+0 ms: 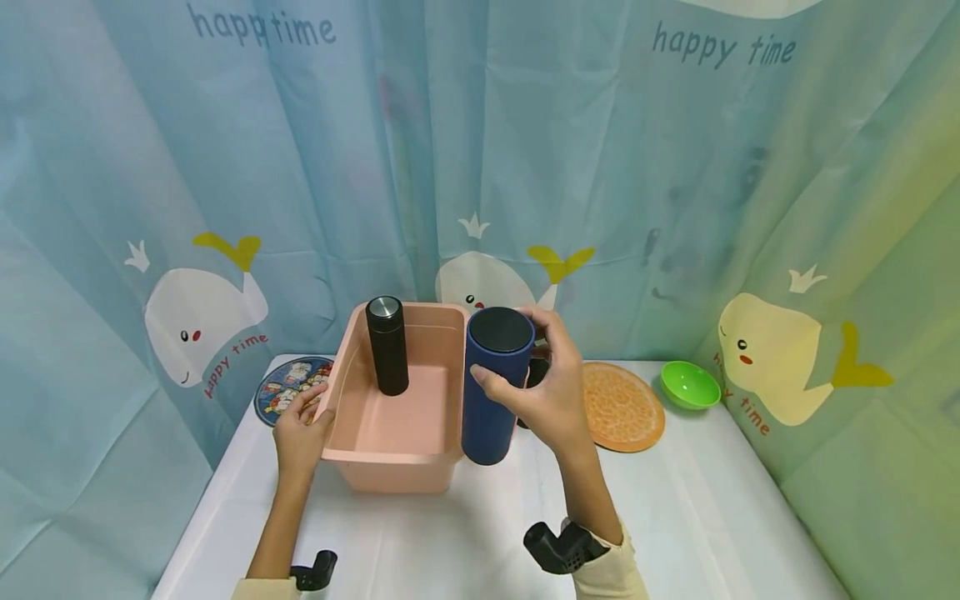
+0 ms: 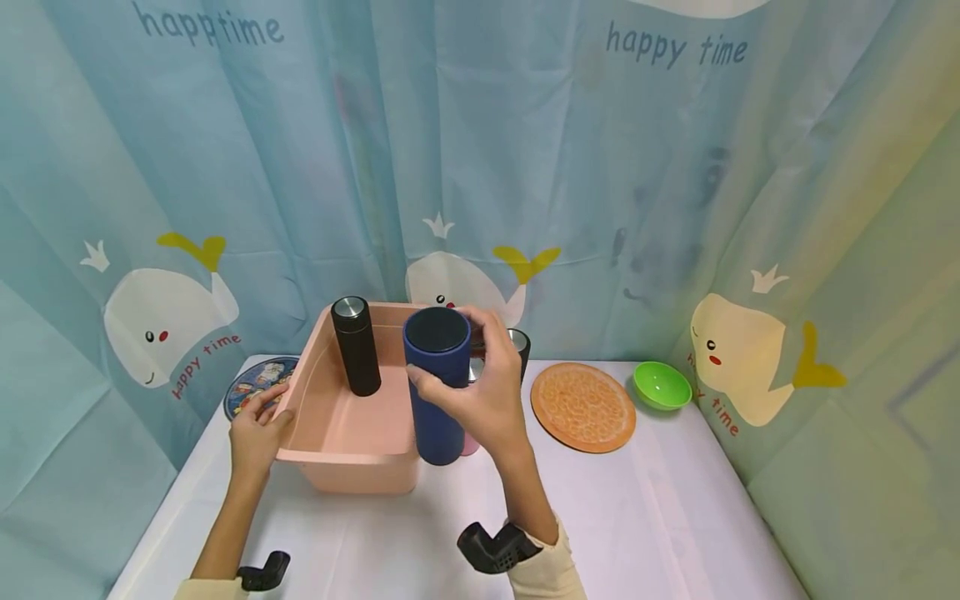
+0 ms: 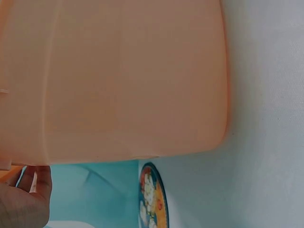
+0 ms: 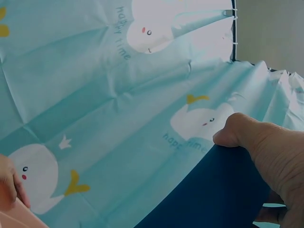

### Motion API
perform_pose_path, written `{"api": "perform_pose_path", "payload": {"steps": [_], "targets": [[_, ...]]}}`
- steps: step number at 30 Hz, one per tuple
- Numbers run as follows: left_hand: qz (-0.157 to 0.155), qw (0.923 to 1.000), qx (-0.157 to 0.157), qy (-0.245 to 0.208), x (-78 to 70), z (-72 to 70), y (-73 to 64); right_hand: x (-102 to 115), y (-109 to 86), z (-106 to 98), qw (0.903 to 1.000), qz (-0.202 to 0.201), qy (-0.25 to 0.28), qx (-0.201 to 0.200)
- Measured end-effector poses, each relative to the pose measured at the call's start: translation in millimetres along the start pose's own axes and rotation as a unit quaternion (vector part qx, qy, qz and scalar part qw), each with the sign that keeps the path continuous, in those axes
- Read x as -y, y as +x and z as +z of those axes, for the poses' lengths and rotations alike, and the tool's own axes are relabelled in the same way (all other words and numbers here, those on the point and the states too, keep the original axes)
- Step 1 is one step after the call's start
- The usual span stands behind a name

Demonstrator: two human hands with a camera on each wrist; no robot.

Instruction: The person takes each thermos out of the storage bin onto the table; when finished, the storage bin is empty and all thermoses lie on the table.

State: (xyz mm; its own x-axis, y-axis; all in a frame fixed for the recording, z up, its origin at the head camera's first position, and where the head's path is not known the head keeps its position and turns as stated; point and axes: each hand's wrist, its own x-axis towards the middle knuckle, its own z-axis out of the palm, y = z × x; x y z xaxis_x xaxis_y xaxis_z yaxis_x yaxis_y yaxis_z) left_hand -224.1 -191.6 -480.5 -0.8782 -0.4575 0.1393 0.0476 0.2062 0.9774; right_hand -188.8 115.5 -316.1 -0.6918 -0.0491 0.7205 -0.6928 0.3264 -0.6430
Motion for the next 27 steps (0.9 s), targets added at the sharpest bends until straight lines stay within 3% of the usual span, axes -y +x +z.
{"api": "perform_pose_path", "payload": {"steps": [12, 19, 27], "targets": [[0.000, 1.0000, 0.004, -0.002, -0.6, -0.5, -0.5, -11.8, -17.9, -19.7, 0.9997, 0.012, -0.021, -0.009], [-0.004, 1.0000, 0.003, -0.005, -1.9, -0.1, -0.5, -29.4, -27.8, -31.3, 0.9982, 0.030, -0.046, -0.024], [0.002, 1.0000, 0.007, -0.007, -3.4, -0.8, -3.1, -53.7, -37.7, -40.9, 0.9936, 0.085, -0.065, -0.038]]}}
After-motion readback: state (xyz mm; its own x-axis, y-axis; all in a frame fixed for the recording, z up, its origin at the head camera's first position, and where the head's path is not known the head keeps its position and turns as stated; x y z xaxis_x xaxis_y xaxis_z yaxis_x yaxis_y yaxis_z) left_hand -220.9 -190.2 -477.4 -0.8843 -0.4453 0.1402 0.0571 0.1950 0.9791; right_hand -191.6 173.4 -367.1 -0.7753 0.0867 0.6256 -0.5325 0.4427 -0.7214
